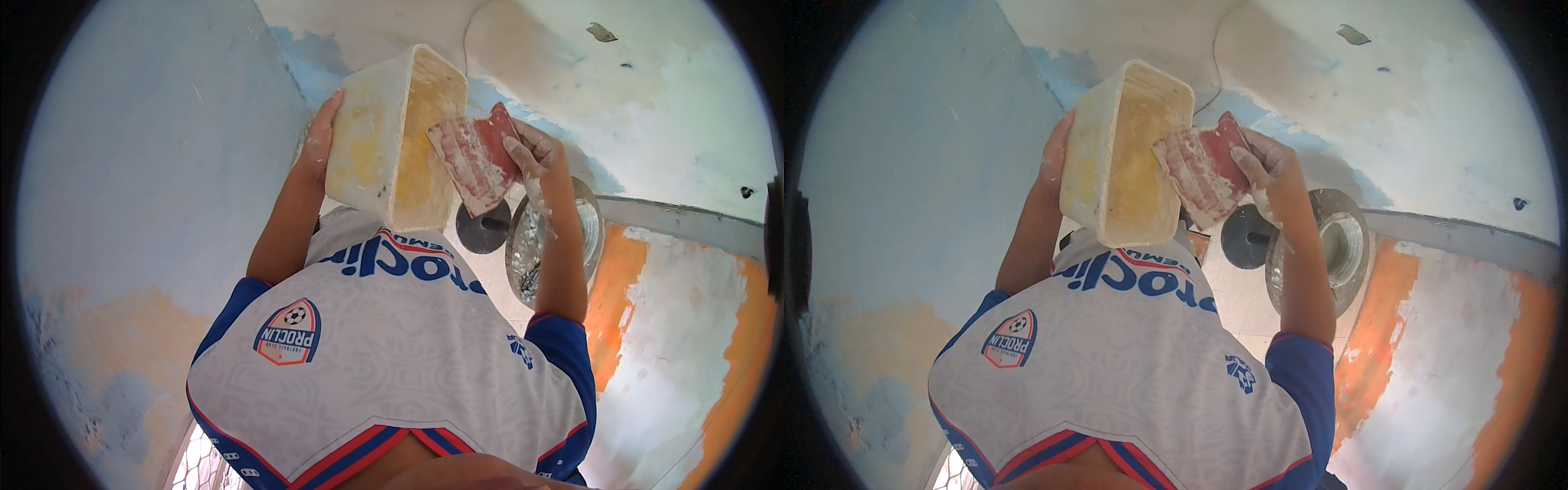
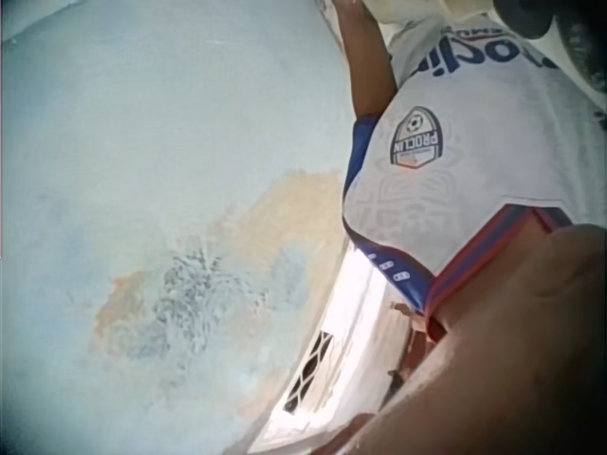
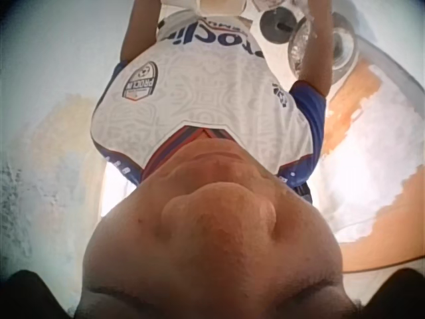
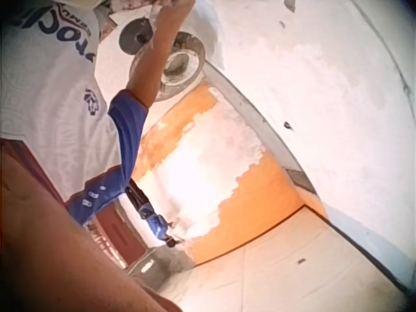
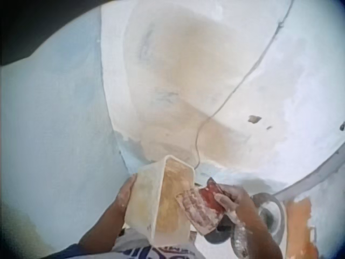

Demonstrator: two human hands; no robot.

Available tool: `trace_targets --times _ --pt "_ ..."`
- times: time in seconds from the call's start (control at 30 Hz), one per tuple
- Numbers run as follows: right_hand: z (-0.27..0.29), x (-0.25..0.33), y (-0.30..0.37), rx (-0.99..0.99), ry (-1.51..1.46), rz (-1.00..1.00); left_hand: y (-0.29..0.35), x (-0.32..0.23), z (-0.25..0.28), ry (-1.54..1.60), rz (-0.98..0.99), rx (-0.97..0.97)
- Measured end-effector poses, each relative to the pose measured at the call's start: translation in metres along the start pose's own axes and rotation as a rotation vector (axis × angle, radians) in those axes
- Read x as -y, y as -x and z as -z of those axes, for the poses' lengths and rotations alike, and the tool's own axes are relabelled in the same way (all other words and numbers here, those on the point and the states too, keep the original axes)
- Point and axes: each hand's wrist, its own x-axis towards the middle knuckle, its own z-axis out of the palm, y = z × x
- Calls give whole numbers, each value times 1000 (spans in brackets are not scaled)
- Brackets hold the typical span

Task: The person applies plaster to a ceiling using a putty knife while holding a plastic container. They scoop plaster from the container and spread it over cracks and uneven areas on the ceiling surface.

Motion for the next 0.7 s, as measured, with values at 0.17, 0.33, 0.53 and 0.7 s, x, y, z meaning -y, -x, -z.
trace_targets --times 0.17,0.33,0.53,0.7 --pt "29 -5 5 48 252 -3 -18 -26 23 -62 -112 15" --pt "39 8 41 -191 -82 -1 8 -32 16 -95 -126 23" --pt "14 30 21 -237 112 400 8 -30 5 -60 -34 89" --pt "5 70 2 -176 709 392 4 -20 3 -88 17 135"
